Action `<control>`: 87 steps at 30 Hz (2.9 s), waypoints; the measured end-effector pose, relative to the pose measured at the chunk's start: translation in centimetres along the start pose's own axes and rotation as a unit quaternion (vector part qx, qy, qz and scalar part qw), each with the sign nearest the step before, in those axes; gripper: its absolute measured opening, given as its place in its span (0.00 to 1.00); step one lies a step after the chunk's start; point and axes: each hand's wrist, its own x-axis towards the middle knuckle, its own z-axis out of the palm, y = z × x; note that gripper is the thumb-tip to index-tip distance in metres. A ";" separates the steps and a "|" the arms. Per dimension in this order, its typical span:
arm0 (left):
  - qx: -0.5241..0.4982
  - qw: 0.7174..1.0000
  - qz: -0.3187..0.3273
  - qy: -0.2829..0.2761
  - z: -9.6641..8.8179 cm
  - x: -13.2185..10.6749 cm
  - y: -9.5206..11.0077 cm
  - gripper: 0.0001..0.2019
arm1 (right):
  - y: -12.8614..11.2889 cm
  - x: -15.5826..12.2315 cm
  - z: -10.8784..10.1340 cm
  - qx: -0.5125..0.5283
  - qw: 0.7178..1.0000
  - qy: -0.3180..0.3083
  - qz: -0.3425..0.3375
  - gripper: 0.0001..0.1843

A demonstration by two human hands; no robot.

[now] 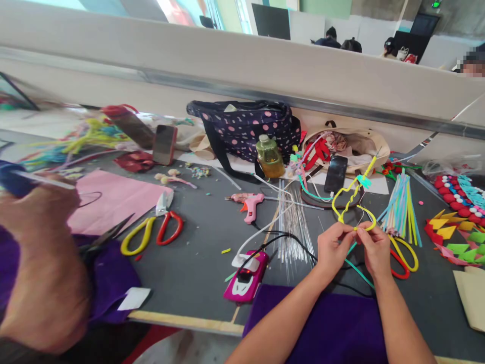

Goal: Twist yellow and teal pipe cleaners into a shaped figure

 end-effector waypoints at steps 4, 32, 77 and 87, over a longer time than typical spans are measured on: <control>-0.068 0.997 -0.036 -0.004 0.2 0.0 -0.2 0.09 | -0.2 0.0 -0.3 -0.007 1.000 -0.017 -0.004 0.07; -0.230 0.955 -0.135 -0.129 -0.7 0.8 0.3 0.17 | -0.8 -0.2 -0.5 -0.008 0.998 -0.062 -0.011 0.07; -0.281 0.944 -0.122 -0.118 -0.9 0.6 1.2 0.15 | -1.6 -2.1 0.1 -0.118 0.950 0.164 -0.238 0.06; -0.333 0.923 -0.155 -0.115 -1.0 0.7 1.2 0.17 | -1.6 -2.7 0.5 -0.133 0.947 0.098 -0.277 0.10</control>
